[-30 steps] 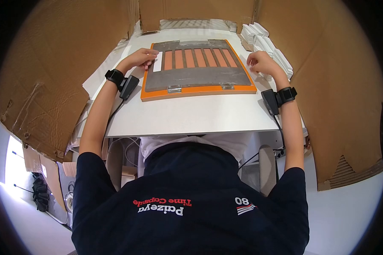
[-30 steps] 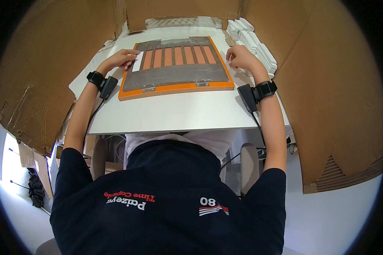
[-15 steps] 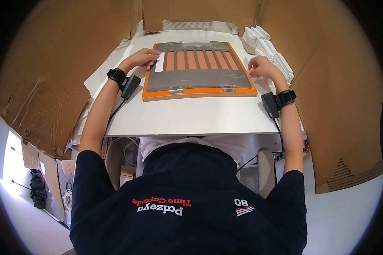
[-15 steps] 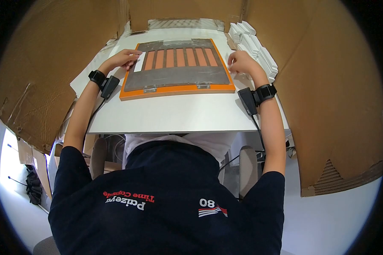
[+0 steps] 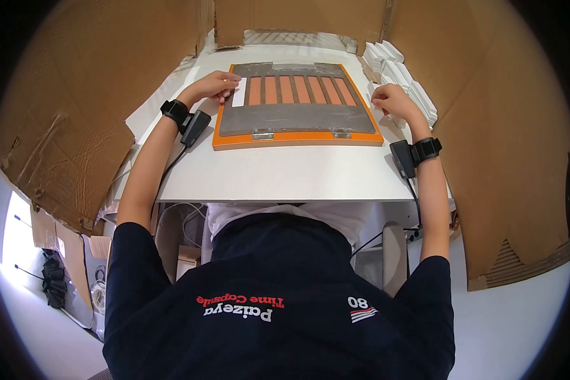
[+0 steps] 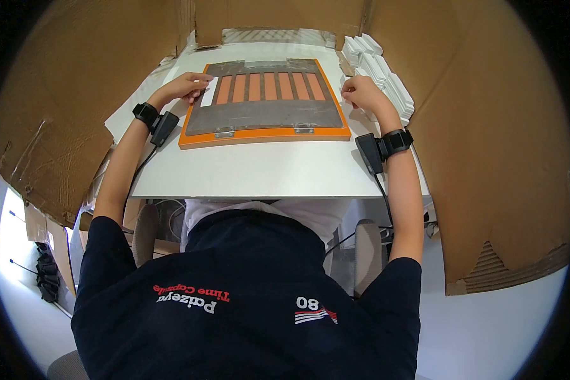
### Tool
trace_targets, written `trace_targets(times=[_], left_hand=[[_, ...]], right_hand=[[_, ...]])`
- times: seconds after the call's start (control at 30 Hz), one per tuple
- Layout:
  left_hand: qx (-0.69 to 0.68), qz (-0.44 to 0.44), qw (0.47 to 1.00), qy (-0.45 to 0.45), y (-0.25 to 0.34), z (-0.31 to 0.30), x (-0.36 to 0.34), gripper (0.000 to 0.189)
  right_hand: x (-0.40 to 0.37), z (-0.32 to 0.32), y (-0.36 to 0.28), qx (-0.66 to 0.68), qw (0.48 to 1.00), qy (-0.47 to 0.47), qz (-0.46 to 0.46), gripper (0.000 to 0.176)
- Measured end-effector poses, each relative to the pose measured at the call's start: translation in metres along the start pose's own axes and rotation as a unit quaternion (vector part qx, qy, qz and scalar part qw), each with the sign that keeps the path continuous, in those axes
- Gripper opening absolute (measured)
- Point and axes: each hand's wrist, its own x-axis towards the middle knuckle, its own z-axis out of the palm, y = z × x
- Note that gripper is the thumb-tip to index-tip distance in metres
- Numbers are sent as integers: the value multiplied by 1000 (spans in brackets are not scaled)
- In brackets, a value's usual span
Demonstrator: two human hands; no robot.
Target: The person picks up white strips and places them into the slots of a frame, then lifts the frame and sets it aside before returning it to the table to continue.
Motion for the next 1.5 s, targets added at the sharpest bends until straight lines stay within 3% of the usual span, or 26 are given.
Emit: trace_targets(times=[0.1, 0.3, 0.4, 0.6, 0.7, 0.9, 1.0, 1.1, 1.2, 1.3, 1.47, 1.5], left_hand=[[3, 0, 1000, 1, 0, 0, -1, 45], [-10, 5, 1000, -5, -2, -1, 2, 45], [-7, 8, 1000, -5, -3, -1, 3, 45], [7, 2, 1000, 0, -6, -1, 5, 45], [12, 2, 1000, 0, -6, -1, 5, 45], [8, -1, 1000, 0, -4, -1, 4, 46], [9, 0, 1000, -1, -4, -1, 4, 46], [12, 3, 1000, -1, -4, -1, 4, 47], [28, 1, 1000, 3, -1, 0, 4, 46], [41, 33, 998, 42, 5, 2, 2, 41], [80, 187, 957, 207, 29, 3, 0, 30], [18, 195, 963, 186, 38, 7, -3, 30]], right_hand=[[-1, 1, -2, 5, 995, -75, 66, 14], [2, -2, 1, -24, 1000, 0, -1, 13], [-2, 2, -1, 9, 992, -100, 76, 12], [1, 1, 2, -12, 1000, -13, 19, 13], [-1, 4, -1, 3, 993, -81, 83, 14], [5, 5, 9, -84, 996, 15, -37, 14], [0, 4, 2, -20, 995, -78, 65, 15], [1, 0, -1, -33, 993, -93, 60, 17], [2, -1, -5, -57, 998, 7, -5, 15], [4, 0, -8, 15, 986, 117, -119, 14], [-8, -2, -35, 140, 967, 37, -208, 15], [-9, -2, -39, 170, 961, 13, -219, 16]])
